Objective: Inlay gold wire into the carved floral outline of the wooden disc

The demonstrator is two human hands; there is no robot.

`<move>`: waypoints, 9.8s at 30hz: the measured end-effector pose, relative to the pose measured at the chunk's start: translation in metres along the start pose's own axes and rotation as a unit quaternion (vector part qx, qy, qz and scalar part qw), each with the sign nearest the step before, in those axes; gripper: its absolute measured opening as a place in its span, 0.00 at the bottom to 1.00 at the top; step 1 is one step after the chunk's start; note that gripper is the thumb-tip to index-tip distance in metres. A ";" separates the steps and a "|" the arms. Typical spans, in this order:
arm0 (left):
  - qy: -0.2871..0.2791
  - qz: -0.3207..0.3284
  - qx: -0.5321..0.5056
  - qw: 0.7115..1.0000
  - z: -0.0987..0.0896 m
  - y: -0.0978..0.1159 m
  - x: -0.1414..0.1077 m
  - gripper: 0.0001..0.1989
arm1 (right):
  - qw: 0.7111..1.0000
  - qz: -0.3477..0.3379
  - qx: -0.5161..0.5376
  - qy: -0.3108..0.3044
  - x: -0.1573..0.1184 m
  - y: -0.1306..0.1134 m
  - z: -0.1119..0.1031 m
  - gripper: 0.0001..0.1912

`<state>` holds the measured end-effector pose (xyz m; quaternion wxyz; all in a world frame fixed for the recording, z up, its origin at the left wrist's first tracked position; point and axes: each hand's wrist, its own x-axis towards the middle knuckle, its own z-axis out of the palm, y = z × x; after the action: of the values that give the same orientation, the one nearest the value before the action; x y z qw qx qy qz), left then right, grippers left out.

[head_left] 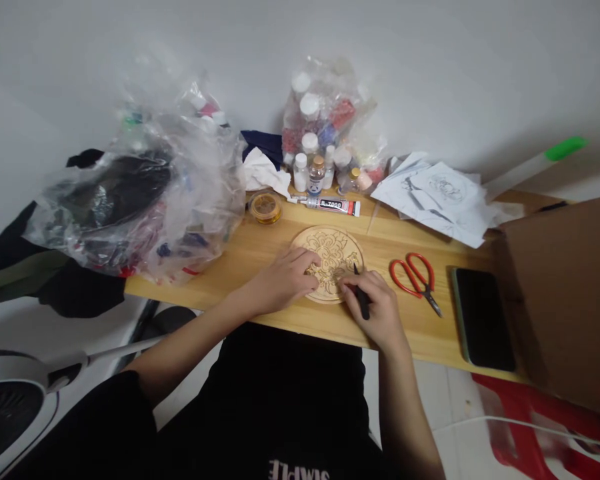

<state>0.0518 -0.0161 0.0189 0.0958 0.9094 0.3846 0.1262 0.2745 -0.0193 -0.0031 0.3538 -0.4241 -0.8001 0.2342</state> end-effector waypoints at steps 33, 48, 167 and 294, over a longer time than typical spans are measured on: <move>0.018 -0.132 0.075 0.988 0.014 -0.006 -0.048 0.30 | 0.983 -0.038 -0.181 -0.013 -0.030 -0.017 0.002 0.17; 0.233 -0.135 0.071 0.961 0.019 0.020 -0.056 0.11 | 0.983 -0.036 -0.178 -0.024 -0.036 -0.016 0.007 0.18; 0.115 -0.302 -0.874 0.362 0.014 0.069 -0.014 0.17 | 0.881 0.264 0.355 0.168 -0.044 -0.083 0.037 0.07; 0.065 0.180 -0.104 0.976 0.016 -0.042 -0.002 0.10 | 0.973 0.213 -0.013 0.083 0.003 -0.012 0.031 0.14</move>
<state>0.0272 0.0098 -0.0081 0.1406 0.9387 0.2048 0.2391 0.2433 -0.0257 -0.0134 0.3551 -0.6073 -0.6620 0.2584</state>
